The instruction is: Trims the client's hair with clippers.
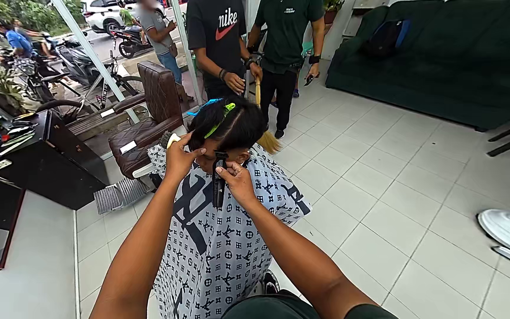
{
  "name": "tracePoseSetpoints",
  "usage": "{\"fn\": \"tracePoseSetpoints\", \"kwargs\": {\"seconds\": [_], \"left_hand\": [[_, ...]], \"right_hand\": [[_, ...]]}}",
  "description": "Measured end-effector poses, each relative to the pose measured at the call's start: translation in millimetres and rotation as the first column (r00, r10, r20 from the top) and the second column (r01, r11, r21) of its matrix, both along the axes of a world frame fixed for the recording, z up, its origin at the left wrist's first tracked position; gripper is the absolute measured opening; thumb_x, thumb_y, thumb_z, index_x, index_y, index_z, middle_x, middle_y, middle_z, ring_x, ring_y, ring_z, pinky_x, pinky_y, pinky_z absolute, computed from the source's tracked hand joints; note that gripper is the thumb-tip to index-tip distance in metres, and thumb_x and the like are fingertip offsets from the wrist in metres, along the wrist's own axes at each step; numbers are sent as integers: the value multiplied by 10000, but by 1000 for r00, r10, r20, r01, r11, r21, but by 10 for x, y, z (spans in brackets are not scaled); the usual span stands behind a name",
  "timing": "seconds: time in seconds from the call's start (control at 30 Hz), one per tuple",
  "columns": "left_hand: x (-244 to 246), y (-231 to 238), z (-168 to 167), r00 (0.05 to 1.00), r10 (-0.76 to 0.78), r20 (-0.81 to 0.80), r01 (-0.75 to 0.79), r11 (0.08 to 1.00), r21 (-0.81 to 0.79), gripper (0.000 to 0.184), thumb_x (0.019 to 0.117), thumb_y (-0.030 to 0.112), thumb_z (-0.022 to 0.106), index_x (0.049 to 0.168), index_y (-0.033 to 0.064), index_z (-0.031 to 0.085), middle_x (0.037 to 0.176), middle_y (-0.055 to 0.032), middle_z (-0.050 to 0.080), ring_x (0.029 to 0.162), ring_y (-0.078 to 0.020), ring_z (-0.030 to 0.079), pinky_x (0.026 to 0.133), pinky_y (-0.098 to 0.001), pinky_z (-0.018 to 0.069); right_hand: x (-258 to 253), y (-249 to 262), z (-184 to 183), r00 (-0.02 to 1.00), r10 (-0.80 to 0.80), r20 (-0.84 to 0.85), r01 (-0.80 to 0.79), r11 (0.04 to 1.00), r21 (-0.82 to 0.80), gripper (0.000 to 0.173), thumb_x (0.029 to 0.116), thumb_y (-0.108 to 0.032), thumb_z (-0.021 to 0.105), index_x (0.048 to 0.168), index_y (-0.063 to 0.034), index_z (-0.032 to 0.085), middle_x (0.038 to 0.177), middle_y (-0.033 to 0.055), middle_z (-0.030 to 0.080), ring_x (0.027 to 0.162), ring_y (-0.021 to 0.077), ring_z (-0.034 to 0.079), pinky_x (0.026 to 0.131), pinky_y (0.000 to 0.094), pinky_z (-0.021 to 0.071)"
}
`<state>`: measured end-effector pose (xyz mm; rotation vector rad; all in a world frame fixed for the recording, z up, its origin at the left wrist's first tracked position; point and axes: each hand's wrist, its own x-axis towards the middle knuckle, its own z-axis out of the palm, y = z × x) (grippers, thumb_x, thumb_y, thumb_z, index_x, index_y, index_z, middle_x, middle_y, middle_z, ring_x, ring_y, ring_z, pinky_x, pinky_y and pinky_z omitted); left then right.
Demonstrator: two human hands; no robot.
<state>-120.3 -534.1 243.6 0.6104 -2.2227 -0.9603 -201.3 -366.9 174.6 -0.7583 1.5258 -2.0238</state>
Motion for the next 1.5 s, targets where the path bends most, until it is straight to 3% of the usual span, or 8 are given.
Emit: {"fn": "tracePoseSetpoints", "kwargs": {"seconds": [0.27,0.43,0.53,0.7,1.17,1.27,1.37,1.5], "left_hand": [[368,454,-295,945,147,-292,-184,978,-103,563,970,245,685,1420,-32,492,1227,-200,642,1008,-239,667,821,-409,576],[166,900,-209,678,-655,333,642,749,166,248,980,223,680,1134,36,734,852,-31,744,670,-70,667,648,-273,569],[-56,979,-101,842,-539,8,507,797,329,194,1004,147,613,1098,-1,696,836,-11,723,631,-37,639,557,-206,529],[-315,1012,-149,621,-613,488,505,789,350,263,1007,238,658,1196,57,680,878,-46,719,604,-73,620,537,-250,516],[-751,1435,37,888,-316,333,129,868,480,190,1041,215,599,1108,49,659,791,-12,698,612,-62,644,526,-215,527],[-715,1649,-19,908,-63,415,71,997,-5,234,1015,289,635,1060,79,729,840,-11,708,692,-89,648,643,-292,547],[-747,1649,-329,972,234,26,-158,730,-665,141,924,208,713,983,98,780,1153,-134,725,1054,-300,703,860,-515,577],[-753,1405,-543,927,336,163,-76,597,-799,429,918,220,721,1344,254,682,1642,-150,354,1518,-431,285,1162,-686,256]], "right_hand": [[-4,865,-285,881,223,416,-87,943,-322,317,1011,-235,437,1104,14,608,878,108,747,750,184,740,690,316,629],[-198,1351,-573,855,126,503,96,915,-392,365,1043,-346,481,1192,-28,583,800,49,694,652,155,688,680,341,630],[-303,1494,-567,850,96,518,140,907,-398,419,1111,-366,309,1283,-38,507,877,71,681,592,126,651,527,256,581],[-457,1641,-575,865,53,498,61,976,-209,506,1125,-325,166,1303,10,501,785,64,659,504,91,602,430,211,522],[-1426,1636,-767,852,351,389,-291,934,-205,402,1098,-287,285,1373,-15,395,824,40,647,542,114,625,460,249,557],[-1429,1470,-693,895,337,293,-302,940,-160,390,1070,-238,373,1387,-11,355,823,20,661,525,98,617,449,246,548],[-1325,1253,-672,925,321,205,-301,945,-125,439,995,-116,544,1374,31,380,840,42,674,538,111,631,471,274,564],[-1140,964,-617,943,269,194,-220,945,-242,426,893,4,669,1282,84,513,939,70,716,573,108,664,496,278,592]]}}
